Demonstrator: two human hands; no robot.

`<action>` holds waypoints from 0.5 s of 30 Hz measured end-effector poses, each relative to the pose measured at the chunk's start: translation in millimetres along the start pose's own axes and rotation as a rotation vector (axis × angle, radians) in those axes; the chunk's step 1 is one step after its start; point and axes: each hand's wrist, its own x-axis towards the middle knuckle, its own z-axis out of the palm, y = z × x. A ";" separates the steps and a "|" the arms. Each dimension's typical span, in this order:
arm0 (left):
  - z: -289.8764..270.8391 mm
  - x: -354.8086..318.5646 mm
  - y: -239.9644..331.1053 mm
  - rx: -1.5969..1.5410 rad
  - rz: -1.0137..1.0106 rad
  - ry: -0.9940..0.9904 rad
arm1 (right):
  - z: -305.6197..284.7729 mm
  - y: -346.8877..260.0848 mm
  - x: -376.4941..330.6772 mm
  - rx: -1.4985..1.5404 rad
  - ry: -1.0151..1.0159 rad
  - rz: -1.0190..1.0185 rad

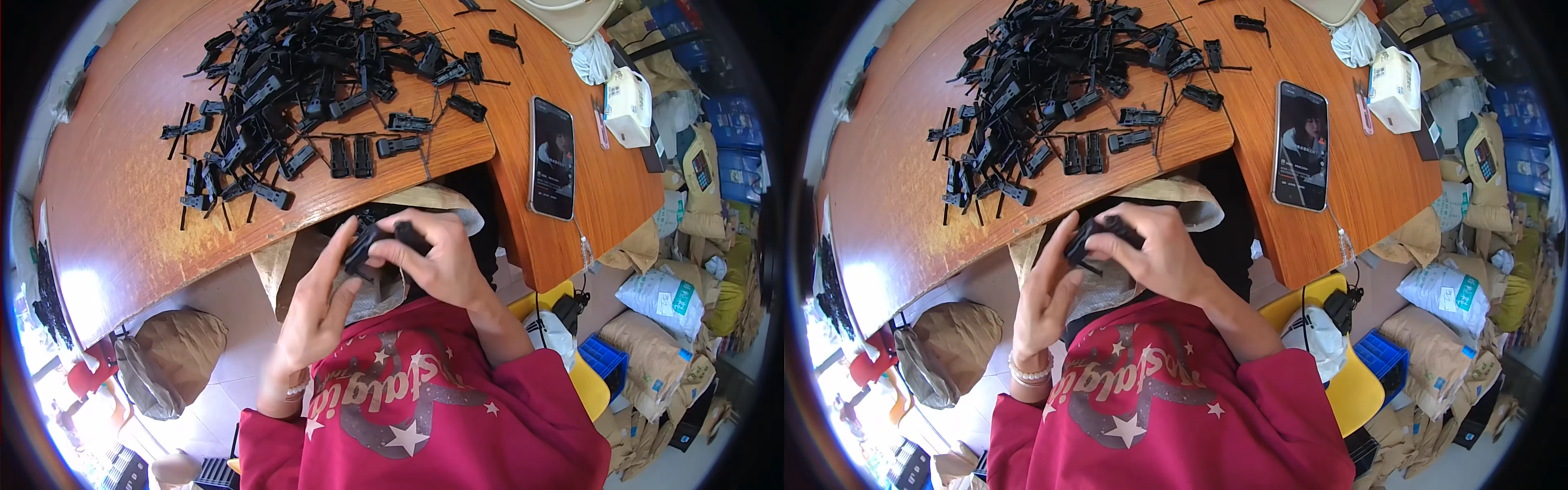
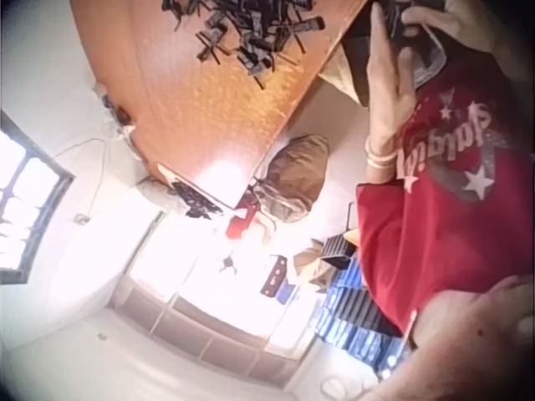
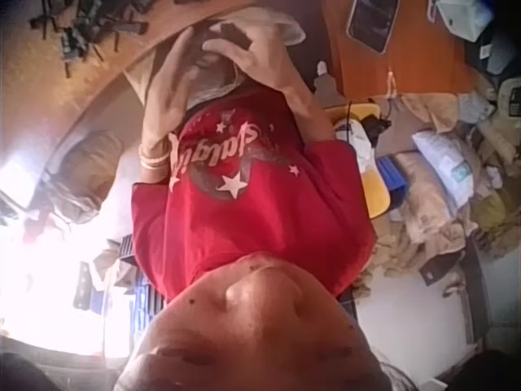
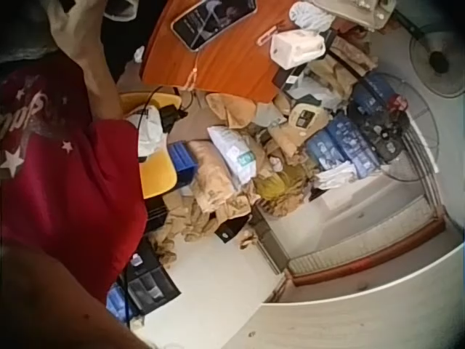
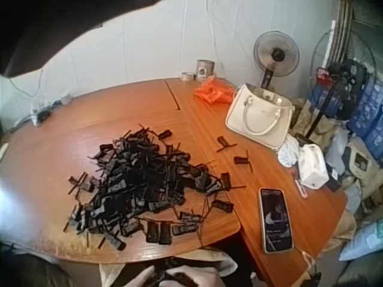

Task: Assembling small black plastic components by snapping them together.

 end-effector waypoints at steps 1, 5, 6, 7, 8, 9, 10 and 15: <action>-3.7 -0.7 0.9 0.088 0.062 -0.067 | -4.9 -2.5 0.4 -0.125 -0.009 0.013; 0.5 -0.9 1.8 0.774 0.408 0.044 | 3.2 3.5 -5.3 -0.097 -0.075 0.119; 1.1 0.9 -4.1 0.841 0.493 0.101 | 5.1 3.7 -7.6 -0.137 -0.091 0.081; 2.0 0.4 -4.1 0.843 0.490 0.103 | 7.8 3.5 -10.5 -0.176 -0.107 0.044; 3.6 -0.2 -3.6 0.882 0.504 0.118 | 11.1 3.3 -13.2 -0.167 -0.093 0.045; 4.0 -3.1 -4.0 0.927 0.509 0.137 | 11.8 1.2 -14.5 -0.174 -0.105 0.019; 2.9 -4.7 0.4 0.870 0.456 0.108 | 10.8 -3.6 -15.8 -0.180 -0.118 -0.008; -1.0 -6.1 -0.3 0.031 0.078 0.024 | 3.2 -20.1 -32.4 0.230 -0.160 0.227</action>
